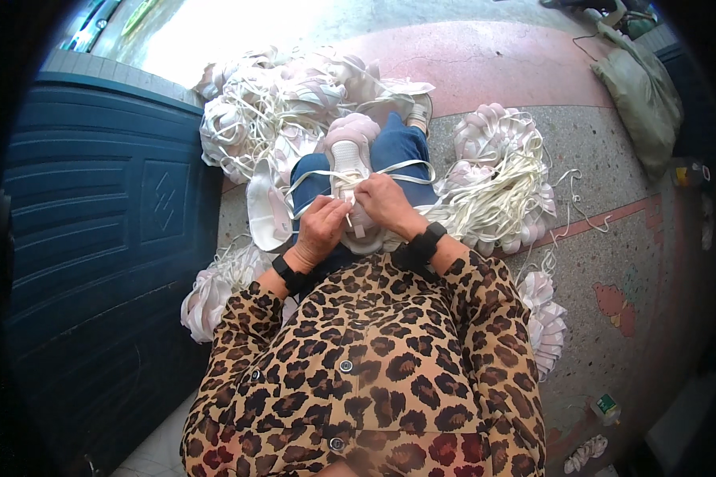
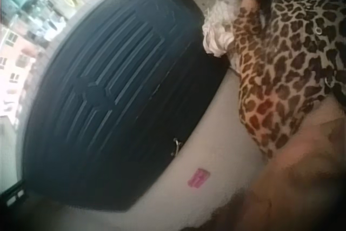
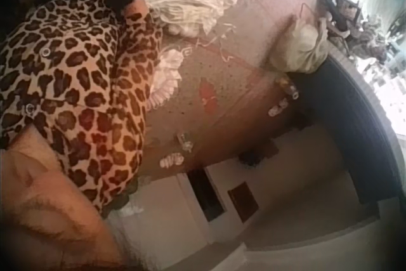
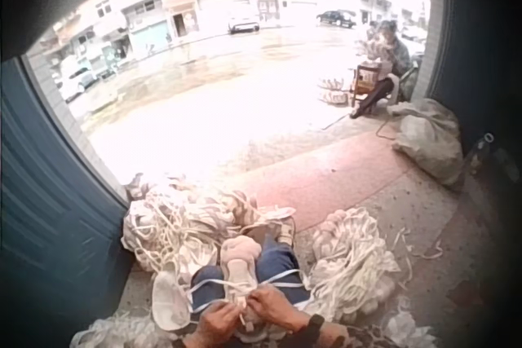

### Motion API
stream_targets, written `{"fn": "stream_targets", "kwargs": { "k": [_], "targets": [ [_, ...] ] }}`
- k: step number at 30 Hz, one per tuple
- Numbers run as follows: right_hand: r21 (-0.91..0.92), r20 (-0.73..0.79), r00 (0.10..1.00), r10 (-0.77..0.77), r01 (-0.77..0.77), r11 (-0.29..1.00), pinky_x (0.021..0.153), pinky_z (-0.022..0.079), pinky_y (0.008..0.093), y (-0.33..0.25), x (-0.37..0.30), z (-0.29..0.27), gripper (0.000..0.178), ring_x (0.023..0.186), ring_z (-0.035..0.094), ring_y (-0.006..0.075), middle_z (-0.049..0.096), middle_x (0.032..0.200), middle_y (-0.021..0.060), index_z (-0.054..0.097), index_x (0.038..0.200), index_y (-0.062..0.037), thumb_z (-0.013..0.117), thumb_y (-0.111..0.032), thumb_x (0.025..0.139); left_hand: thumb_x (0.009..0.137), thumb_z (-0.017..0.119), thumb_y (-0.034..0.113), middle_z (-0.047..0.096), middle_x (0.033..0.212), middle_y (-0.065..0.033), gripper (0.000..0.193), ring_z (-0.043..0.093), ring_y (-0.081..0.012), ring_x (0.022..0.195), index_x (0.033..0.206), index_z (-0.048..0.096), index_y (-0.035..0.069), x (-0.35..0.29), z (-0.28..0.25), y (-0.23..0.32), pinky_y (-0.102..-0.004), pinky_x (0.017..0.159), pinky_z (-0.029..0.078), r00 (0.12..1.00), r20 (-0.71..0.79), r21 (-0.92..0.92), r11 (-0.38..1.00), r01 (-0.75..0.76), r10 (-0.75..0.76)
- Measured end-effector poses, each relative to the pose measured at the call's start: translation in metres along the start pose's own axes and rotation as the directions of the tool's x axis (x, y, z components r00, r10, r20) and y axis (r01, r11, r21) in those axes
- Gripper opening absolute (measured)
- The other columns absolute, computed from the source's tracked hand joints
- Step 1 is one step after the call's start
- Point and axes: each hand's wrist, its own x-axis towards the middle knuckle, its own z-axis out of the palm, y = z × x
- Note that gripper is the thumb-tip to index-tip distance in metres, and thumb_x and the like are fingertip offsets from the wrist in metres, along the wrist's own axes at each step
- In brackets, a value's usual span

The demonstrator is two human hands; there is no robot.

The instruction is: Manually thread laces through shoe eyelets and components.

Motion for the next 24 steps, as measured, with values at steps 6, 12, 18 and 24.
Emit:
{"fn": "stream_targets", "kwargs": {
  "k": [6,12,18,24],
  "targets": [
    [0.095,0.049,0.995,0.085,-0.089,0.991,0.079,0.053,0.0465,-0.013,0.002,-0.006,0.021,0.09,0.065,0.0413,0.068,0.089,0.0212,0.067,0.104,0.0004,0.058,-0.004,0.086,0.081,0.061,-0.005,0.067,0.092,-0.0136,0.031,0.064,-0.0345,0.084,0.111,0.061,0.0,0.004,-0.004,-0.001,-0.042,0.073,0.054,0.988,-0.052,-0.13,0.982,0.138,-0.146],
    [0.115,0.005,1.0,-0.024,0.024,0.993,0.08,0.054,0.0413,-0.008,-0.002,-0.002,0.033,0.09,0.068,0.0365,0.068,0.098,0.0188,0.058,0.118,-0.0002,0.056,0.003,0.086,0.086,0.062,-0.006,0.064,0.092,-0.0158,0.045,0.062,-0.036,0.091,0.129,0.05,0.0,0.019,-0.005,-0.013,-0.0432,0.079,0.052,0.935,0.173,-0.17,0.926,0.338,-0.31],
    [0.178,0.009,0.997,0.078,-0.078,0.981,0.084,0.054,0.0389,-0.007,-0.002,0.003,0.033,0.094,0.069,0.0325,0.068,0.098,0.0189,0.057,0.119,0.0008,0.056,0.003,0.086,0.082,0.064,-0.005,0.064,0.093,-0.015,0.058,0.061,-0.0358,0.089,0.137,0.047,0.0,0.031,-0.016,-0.018,-0.0439,0.076,0.052,0.926,0.312,-0.052,0.97,0.238,-0.211],
    [0.265,-0.034,0.99,0.138,-0.124,0.956,0.079,0.053,0.0451,-0.004,0.001,0.007,0.028,0.089,0.068,0.0402,0.069,0.092,0.0218,0.06,0.113,0.0018,0.06,-0.007,0.086,0.081,0.066,-0.005,0.064,0.095,-0.0178,0.065,0.06,-0.0358,0.09,0.141,0.042,-0.001,0.033,-0.012,-0.019,-0.0447,0.075,0.052,0.924,0.349,-0.002,0.985,0.171,-0.16]
  ]
}}
